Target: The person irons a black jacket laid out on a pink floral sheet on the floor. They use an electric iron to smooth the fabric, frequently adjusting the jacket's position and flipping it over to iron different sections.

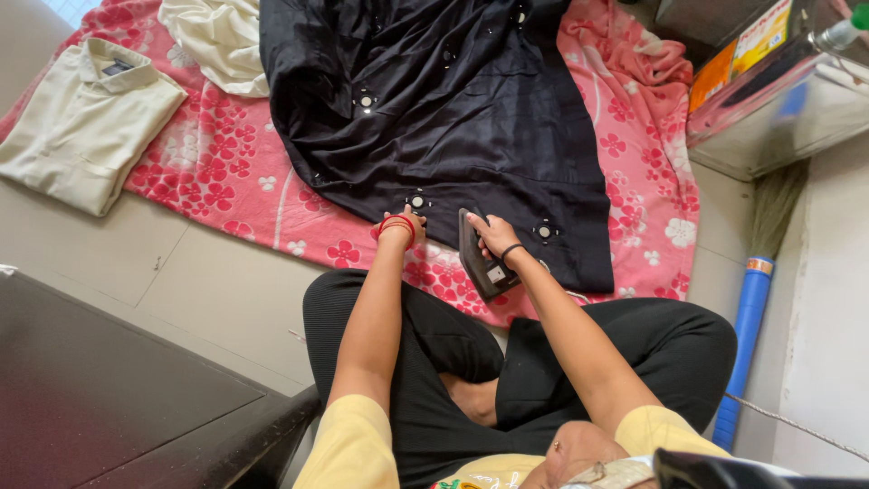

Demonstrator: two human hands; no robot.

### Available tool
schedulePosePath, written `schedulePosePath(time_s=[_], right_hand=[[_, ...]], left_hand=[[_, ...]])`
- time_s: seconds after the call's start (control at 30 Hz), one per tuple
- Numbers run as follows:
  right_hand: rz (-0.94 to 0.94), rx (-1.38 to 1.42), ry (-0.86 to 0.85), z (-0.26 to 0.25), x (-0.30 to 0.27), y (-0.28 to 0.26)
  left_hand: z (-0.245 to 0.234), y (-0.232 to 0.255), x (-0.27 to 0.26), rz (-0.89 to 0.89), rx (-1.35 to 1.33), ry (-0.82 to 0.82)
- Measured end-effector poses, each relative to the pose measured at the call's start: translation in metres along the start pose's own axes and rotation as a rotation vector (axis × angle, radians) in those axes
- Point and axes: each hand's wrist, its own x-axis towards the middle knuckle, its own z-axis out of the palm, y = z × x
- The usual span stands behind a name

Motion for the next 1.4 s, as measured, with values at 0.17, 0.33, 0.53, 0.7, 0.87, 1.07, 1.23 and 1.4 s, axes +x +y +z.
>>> schedulePosePath(time_s=[0.17,0.33,0.53,0.7,0.87,1.07,1.23,1.4], right_hand=[[-0.009,0.042,0.065,0.016,0.035,-0.022],[0.008,0.064,0.146,0.022,0.065,-0.046],[0.026,0.052,0.176,0.019,0.097,-0.076],[0.065,0.094,0.149,0.017,0.126,-0.087],[0.110,0.130,0.113,0.020,0.131,-0.077],[0.075,0.139,0.056,0.040,0.087,-0.057],[0.056,0.061,0.026,0.052,0.043,-0.042],[0.063,0.014,0.067,0.057,0.038,-0.047]], left_hand=[[-0.008,-0.001,-0.017,-0.052,-0.058,-0.011],[-0.005,-0.004,-0.019,-0.043,-0.123,0.001],[-0.013,-0.011,-0.026,-0.144,-0.492,0.261],[-0.025,-0.017,-0.049,-0.173,-0.550,0.568],[-0.031,-0.019,-0.053,-0.196,-0.733,0.776],[-0.018,-0.022,-0.032,-0.125,-0.675,0.848],[-0.012,-0.021,-0.016,-0.087,-0.481,0.650],[-0.016,-0.025,-0.010,-0.136,-0.516,0.487]])
